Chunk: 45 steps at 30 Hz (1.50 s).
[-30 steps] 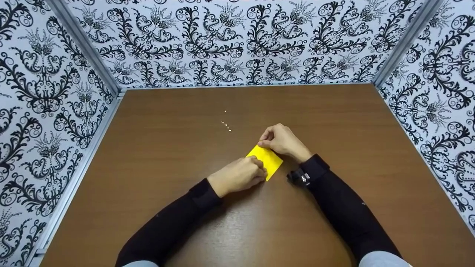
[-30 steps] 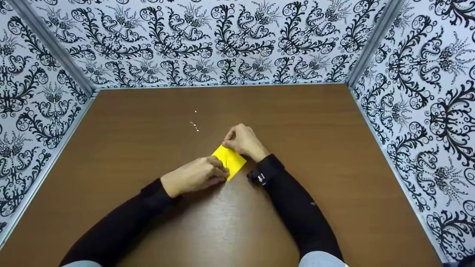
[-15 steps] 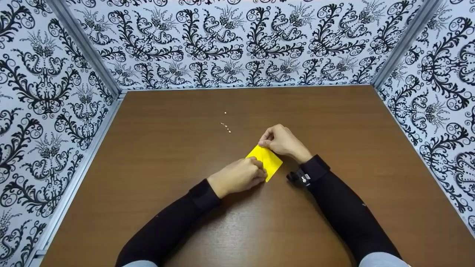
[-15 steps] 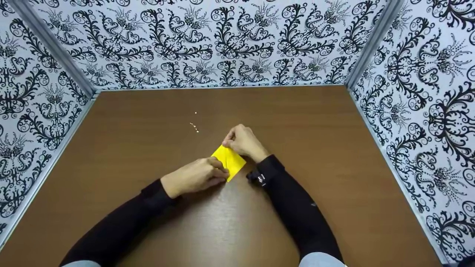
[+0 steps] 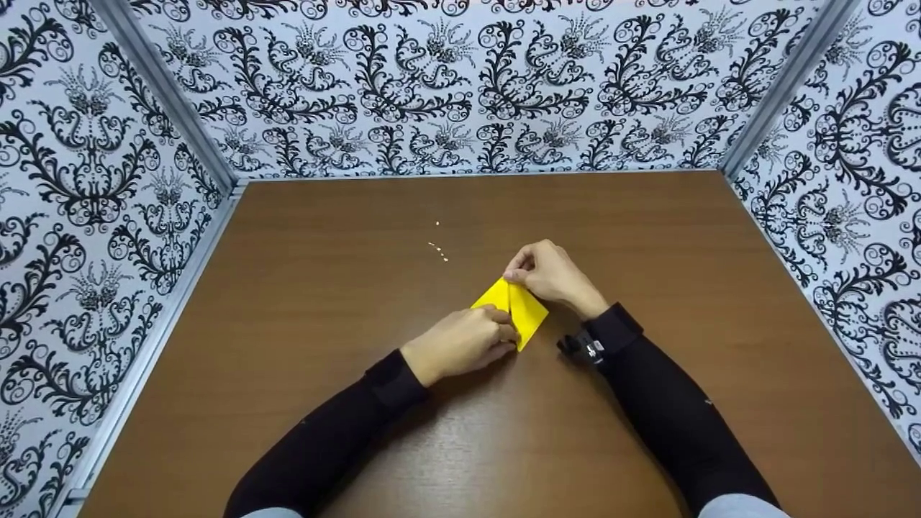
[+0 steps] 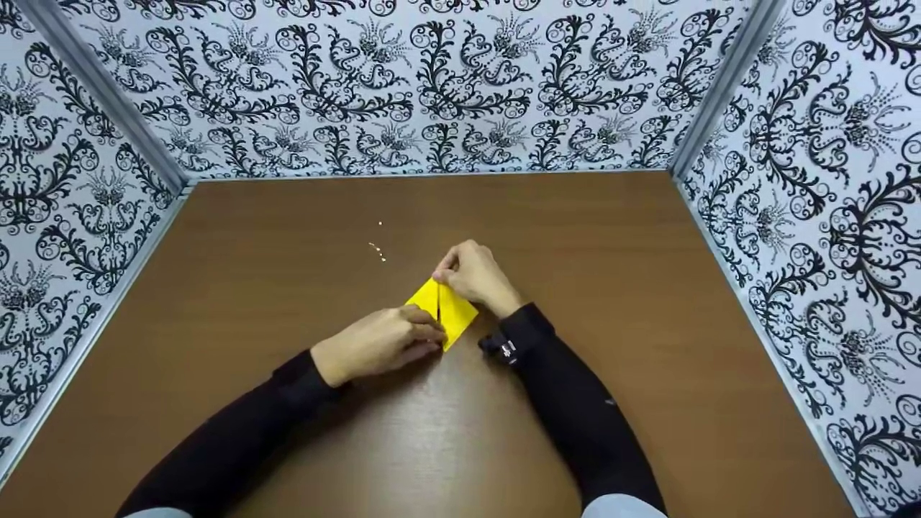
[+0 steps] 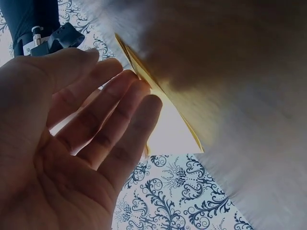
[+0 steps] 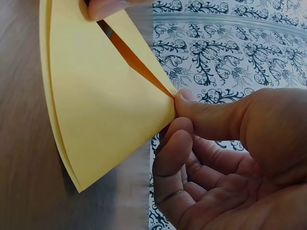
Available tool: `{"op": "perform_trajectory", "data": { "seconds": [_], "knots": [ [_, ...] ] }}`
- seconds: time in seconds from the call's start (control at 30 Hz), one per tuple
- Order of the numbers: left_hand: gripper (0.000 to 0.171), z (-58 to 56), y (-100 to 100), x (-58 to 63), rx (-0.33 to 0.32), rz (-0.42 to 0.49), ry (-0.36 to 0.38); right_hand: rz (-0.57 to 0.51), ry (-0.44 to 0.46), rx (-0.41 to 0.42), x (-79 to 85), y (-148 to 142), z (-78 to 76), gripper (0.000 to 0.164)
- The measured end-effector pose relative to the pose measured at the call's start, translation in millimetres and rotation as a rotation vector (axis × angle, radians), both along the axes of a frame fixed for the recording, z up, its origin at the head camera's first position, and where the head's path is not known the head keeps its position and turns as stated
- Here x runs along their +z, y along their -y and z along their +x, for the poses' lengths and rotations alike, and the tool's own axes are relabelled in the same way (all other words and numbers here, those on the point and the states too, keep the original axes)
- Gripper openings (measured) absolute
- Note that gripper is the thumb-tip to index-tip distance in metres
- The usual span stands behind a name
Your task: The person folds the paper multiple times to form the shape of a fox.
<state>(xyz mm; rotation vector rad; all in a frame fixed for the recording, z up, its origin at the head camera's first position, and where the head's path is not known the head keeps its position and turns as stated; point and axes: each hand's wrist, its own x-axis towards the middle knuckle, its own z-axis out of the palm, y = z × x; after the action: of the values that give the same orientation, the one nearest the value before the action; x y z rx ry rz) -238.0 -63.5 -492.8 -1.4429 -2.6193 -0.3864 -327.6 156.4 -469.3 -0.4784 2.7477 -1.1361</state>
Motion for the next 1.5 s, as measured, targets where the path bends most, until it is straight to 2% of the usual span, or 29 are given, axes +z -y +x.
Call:
{"op": "perform_trajectory", "data": {
  "seconds": [0.27,0.63,0.93,1.07,1.33,1.5],
  "knots": [
    [0.017,-2.6,6.6,5.6,0.091,-0.001,-0.063,-0.008,-0.03,-0.023,3.2,-1.1,-2.0,0.011],
    [0.026,-21.8,30.7,13.7,0.228,0.083,-0.134,-0.037,-0.098,-0.058,8.4,-4.2,-4.4,0.012],
    [0.034,-38.0,51.5,21.0,0.32,0.145,-0.088,-0.096,-0.155,-0.097,15.8,-3.4,-3.4,0.012],
    [0.034,-43.1,59.6,23.1,0.36,0.144,-0.072,-0.126,-0.199,-0.114,18.3,-2.0,-2.8,0.011],
    [0.042,-48.9,73.8,25.7,0.434,0.146,-0.055,-0.189,-0.319,-0.121,21.1,-0.7,1.1,0.015],
    [0.042,-50.6,80.3,25.4,0.466,0.14,-0.055,-0.227,-0.411,-0.092,17.2,0.9,1.6,0.015]
  ]
}}
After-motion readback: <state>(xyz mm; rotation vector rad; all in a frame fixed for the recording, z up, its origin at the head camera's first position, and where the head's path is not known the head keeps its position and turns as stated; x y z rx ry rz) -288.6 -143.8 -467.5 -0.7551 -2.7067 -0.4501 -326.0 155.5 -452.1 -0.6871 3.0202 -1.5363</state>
